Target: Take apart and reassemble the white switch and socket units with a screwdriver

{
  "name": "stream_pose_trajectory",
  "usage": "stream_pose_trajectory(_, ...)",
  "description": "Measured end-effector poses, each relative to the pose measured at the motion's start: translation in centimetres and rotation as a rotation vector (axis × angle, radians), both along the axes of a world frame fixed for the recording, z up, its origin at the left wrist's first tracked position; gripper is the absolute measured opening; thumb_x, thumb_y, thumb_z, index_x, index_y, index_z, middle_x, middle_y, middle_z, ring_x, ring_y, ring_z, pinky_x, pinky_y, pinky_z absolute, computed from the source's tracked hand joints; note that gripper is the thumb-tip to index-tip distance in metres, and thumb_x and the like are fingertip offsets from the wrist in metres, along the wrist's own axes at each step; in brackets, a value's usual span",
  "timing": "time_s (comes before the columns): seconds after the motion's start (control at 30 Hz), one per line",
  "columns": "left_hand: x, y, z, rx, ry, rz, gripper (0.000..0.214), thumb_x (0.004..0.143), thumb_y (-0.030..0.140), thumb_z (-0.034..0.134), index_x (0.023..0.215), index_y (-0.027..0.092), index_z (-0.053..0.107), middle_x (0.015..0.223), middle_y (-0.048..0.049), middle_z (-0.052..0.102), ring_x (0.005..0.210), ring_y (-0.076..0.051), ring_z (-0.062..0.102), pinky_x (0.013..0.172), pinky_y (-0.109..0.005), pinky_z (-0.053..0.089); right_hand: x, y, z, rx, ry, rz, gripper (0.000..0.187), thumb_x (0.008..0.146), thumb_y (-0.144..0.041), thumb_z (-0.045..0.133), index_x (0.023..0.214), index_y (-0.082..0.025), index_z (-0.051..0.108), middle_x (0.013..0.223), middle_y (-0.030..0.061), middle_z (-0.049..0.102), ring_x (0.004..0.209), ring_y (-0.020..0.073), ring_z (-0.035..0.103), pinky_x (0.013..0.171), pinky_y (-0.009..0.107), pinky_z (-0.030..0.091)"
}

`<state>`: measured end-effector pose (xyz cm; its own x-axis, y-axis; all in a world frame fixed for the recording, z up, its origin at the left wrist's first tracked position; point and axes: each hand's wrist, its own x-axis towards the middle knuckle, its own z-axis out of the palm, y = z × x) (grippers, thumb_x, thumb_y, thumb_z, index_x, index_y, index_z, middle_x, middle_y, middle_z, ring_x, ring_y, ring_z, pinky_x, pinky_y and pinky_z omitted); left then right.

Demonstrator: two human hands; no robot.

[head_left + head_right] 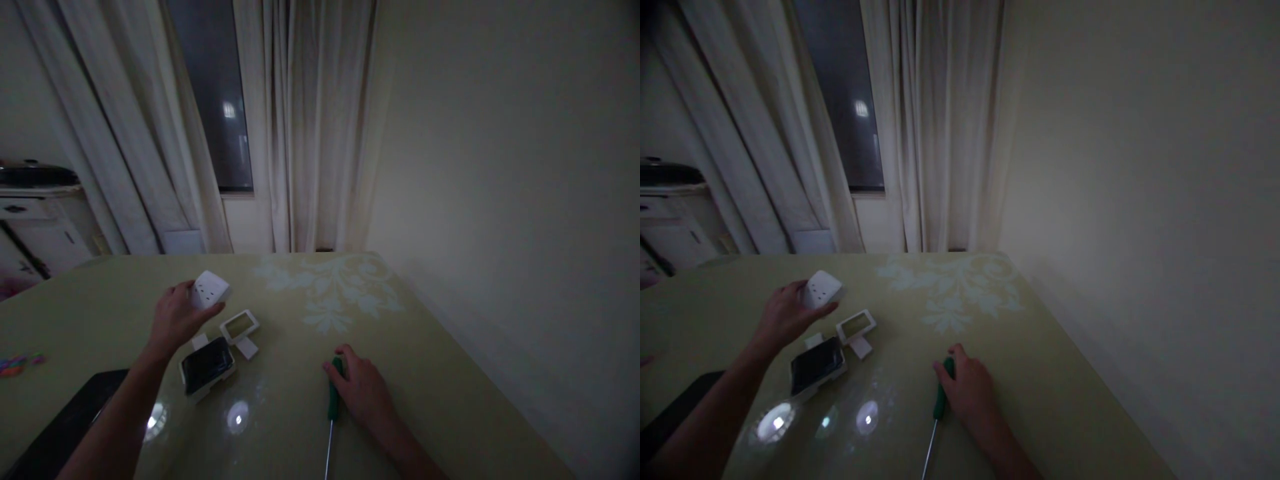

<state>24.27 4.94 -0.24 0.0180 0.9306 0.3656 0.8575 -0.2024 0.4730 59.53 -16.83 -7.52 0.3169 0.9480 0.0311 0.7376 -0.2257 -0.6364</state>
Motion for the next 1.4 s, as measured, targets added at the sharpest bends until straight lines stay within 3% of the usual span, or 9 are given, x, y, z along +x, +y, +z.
stream_pose_trajectory(0.13, 5.7, -6.3, 0.2, 0.001, -0.148, -0.223, 0.09, 0.082, 0.071, 0.074, 0.15, 0.017, 0.05, 0.14, -0.0165, 0.069, 0.116, -0.034, 0.073, 0.094, -0.044, 0.062, 0.0, 0.1, 1.0, 0.121, 0.091, 0.056, 0.053, 0.099, -0.06, 0.063, 0.136, -0.023, 0.067, 0.096, 0.008, 0.072, 0.084, 0.0259, 0.069, 0.081, 0.038, 0.054)
stream_pose_trajectory(0.27, 11.2, -13.6, -1.5, -0.132, -0.396, -0.631, 0.078, 0.079, 0.053, 0.087, 0.144, 0.024, 0.055, 0.142, -0.0152, 0.069, 0.118, -0.036, 0.071, 0.092, -0.048, 0.061, -0.2, -0.4, 1.6, 0.286, 0.57, 0.33, 0.103, 0.079, -0.078, 0.079, 0.162, -0.029, 0.041, 0.149, 0.0161, 0.058, 0.108, 0.0273, 0.07, 0.09, 0.039, 0.059)
stream_pose_trajectory(0.33, 12.5, -15.9, -2.5, -0.163, -0.413, -0.717, 0.078, 0.077, 0.05, 0.091, 0.144, 0.028, 0.057, 0.14, -0.0129, 0.07, 0.121, -0.038, 0.069, 0.095, -0.05, 0.059, -0.2, -0.7, 1.7, 0.293, 0.838, 0.476, 0.12, 0.067, -0.078, 0.09, 0.163, -0.031, 0.036, 0.153, 0.0176, 0.056, 0.122, 0.0328, 0.068, 0.099, 0.044, 0.057)
stream_pose_trajectory(0.4, 12.7, -17.1, -3.4, -0.205, -0.446, -0.776, 0.08, 0.076, 0.049, 0.093, 0.146, 0.031, 0.058, 0.14, -0.0112, 0.071, 0.121, -0.038, 0.068, 0.1, -0.053, 0.057, -0.2, -1.0, 1.6, 0.269, 0.934, 0.538, 0.119, 0.06, -0.069, 0.099, 0.157, -0.032, 0.04, 0.146, 0.0158, 0.06, 0.127, 0.035, 0.067, 0.103, 0.047, 0.056)
stream_pose_trajectory(0.67, 11.9, -17.0, -5.3, -0.314, -0.641, -0.838, 0.089, 0.069, 0.061, 0.097, 0.147, 0.033, 0.063, 0.143, -0.0105, 0.072, 0.132, -0.041, 0.067, 0.113, -0.053, 0.054, -0.6, -1.4, 1.1, 0.227, 1.028, 0.495, 0.11, 0.051, -0.041, 0.109, 0.143, -0.033, 0.05, 0.137, 0.0104, 0.061, 0.113, 0.0303, 0.071, 0.092, 0.043, 0.058)
stream_pose_trajectory(1.1, 10.1, -16.9, -7.3, -0.326, -0.659, -0.722, 0.099, 0.068, 0.065, 0.098, 0.154, 0.035, 0.058, 0.152, -0.0161, 0.067, 0.137, -0.047, 0.064, 0.117, -0.069, 0.051, -1.3, -1.5, 0.7, 0.236, 1.125, 0.492, 0.104, 0.057, -0.039, 0.108, 0.145, -0.034, 0.054, 0.143, 0.0129, 0.064, 0.126, 0.0343, 0.068, 0.101, 0.048, 0.055)
stream_pose_trajectory(1.27, 9.5, -16.2, -6.8, -0.368, -0.762, -0.751, 0.098, 0.073, 0.064, 0.096, 0.157, 0.034, 0.055, 0.154, -0.0154, 0.067, 0.14, -0.044, 0.065, 0.116, -0.059, 0.056, -1.5, -1.0, 0.3, 0.226, 1.255, 0.507, 0.103, 0.057, -0.034, 0.108, 0.144, -0.036, 0.053, 0.146, 0.0114, 0.064, 0.123, 0.0318, 0.071, 0.097, 0.044, 0.057)
stream_pose_trajectory(1.33, 8.6, -15.1, -6.1, -0.326, -0.778, -0.653, 0.096, 0.077, 0.067, 0.091, 0.157, 0.031, 0.054, 0.152, -0.0155, 0.068, 0.139, -0.043, 0.066, 0.115, -0.058, 0.057, -1.3, -0.8, 0.2, 0.224, 1.288, 0.511, 0.103, 0.055, -0.031, 0.108, 0.142, -0.036, 0.053, 0.144, 0.0101, 0.066, 0.119, 0.0306, 0.073, 0.093, 0.042, 0.058)
stream_pose_trajectory(1.4, 7.0, -13.5, -5.1, -0.246, -0.697, -0.434, 0.094, 0.079, 0.073, 0.085, 0.155, 0.027, 0.054, 0.148, -0.0165, 0.069, 0.134, -0.043, 0.069, 0.112, -0.059, 0.058, -0.9, -0.8, 0.4, 0.23, 1.299, 0.495, 0.102, 0.054, -0.031, 0.108, 0.141, -0.035, 0.054, 0.141, 0.0094, 0.068, 0.117, 0.0305, 0.074, 0.091, 0.039, 0.058)
